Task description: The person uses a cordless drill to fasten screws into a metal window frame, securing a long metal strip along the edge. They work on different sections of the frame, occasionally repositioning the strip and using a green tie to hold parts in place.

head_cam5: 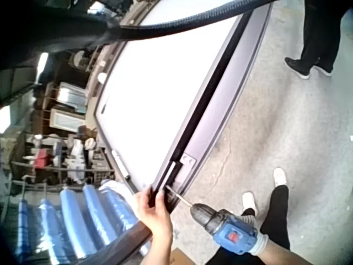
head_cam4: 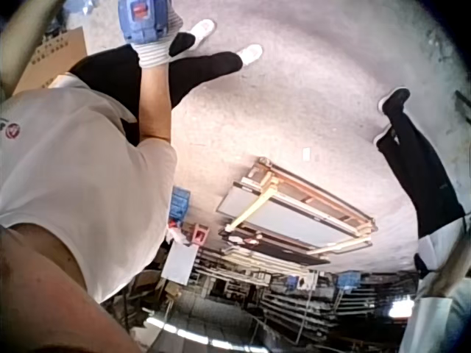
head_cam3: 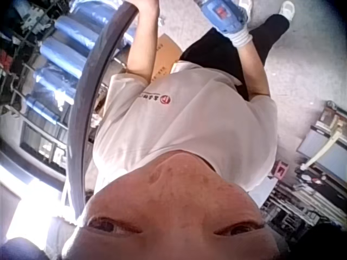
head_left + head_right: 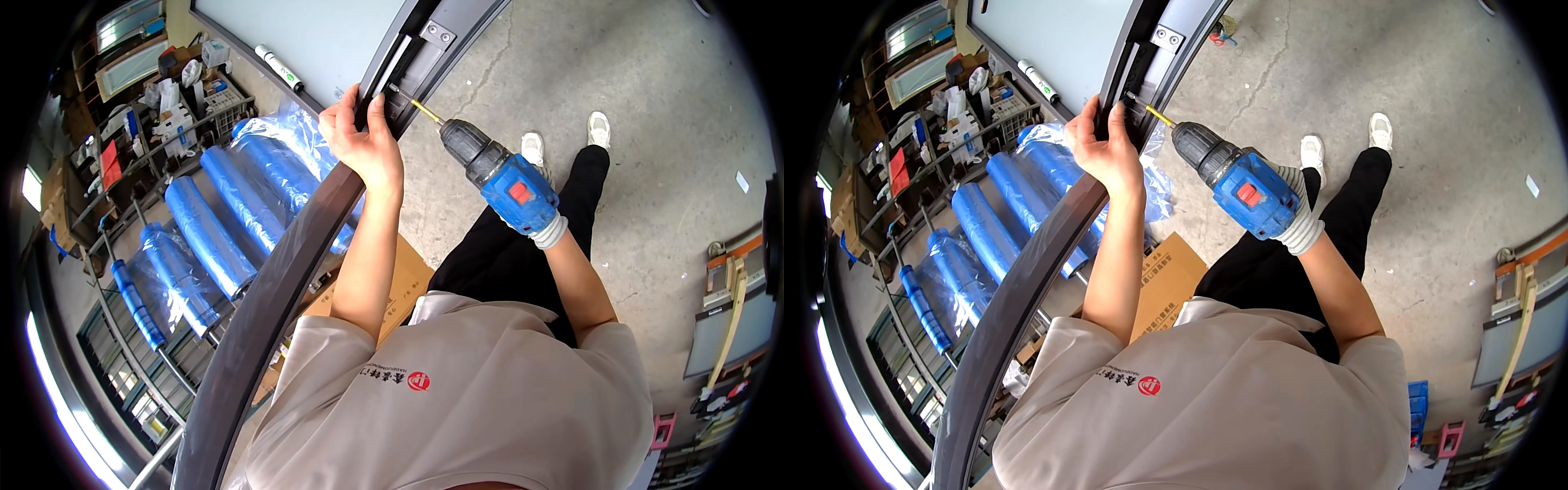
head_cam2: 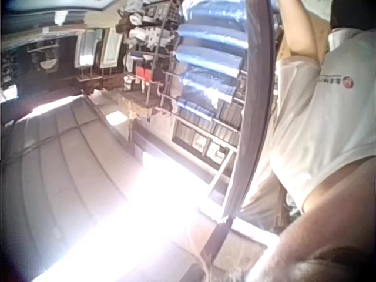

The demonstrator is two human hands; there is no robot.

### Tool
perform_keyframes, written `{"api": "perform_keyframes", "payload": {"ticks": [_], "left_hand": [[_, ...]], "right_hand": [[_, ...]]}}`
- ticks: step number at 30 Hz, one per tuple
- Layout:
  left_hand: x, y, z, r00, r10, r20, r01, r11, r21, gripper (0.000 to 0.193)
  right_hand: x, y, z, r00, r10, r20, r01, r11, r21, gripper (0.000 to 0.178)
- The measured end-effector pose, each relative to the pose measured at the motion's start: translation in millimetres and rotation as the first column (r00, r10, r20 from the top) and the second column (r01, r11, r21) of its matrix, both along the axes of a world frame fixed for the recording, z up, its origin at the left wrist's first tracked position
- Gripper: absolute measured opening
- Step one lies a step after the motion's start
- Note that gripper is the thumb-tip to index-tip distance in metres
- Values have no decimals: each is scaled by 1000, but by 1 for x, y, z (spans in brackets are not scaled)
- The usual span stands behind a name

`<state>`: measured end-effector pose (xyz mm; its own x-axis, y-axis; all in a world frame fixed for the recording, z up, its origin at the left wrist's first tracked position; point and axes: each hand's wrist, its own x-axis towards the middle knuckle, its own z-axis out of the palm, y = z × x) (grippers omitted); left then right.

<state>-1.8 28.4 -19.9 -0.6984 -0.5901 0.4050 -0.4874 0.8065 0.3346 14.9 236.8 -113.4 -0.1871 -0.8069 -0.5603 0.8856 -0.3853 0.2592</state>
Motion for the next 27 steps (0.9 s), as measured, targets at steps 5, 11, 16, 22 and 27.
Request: {"api": "perform_keyframes", "payload": {"ticks": [5,11,16,22,27], "left_hand": [[1,0,0,1000,-3,-8,3,1000,1,24],[0,0,0,1000,-9,-1,9,1000,1,24],[1,0,0,1000,-5,2,5,1000,-7,24],[1,0,-1,1000,-1,-10,1,1000,18,24],[0,0,-2,999,2,-54,2,998,68,27]], "right_hand": [[-1,4,-13,850,-32,526,185,953,-241,47],[2,1,-16,910,-81,407,254,885,-391,50],[-1,0,-11,988,-151,40,152,865,-479,16],[1,-4,13,924,21,-381,-27,1000,-9,22],[8,-3,13,359,243,-901,30,962,271,30]]}}
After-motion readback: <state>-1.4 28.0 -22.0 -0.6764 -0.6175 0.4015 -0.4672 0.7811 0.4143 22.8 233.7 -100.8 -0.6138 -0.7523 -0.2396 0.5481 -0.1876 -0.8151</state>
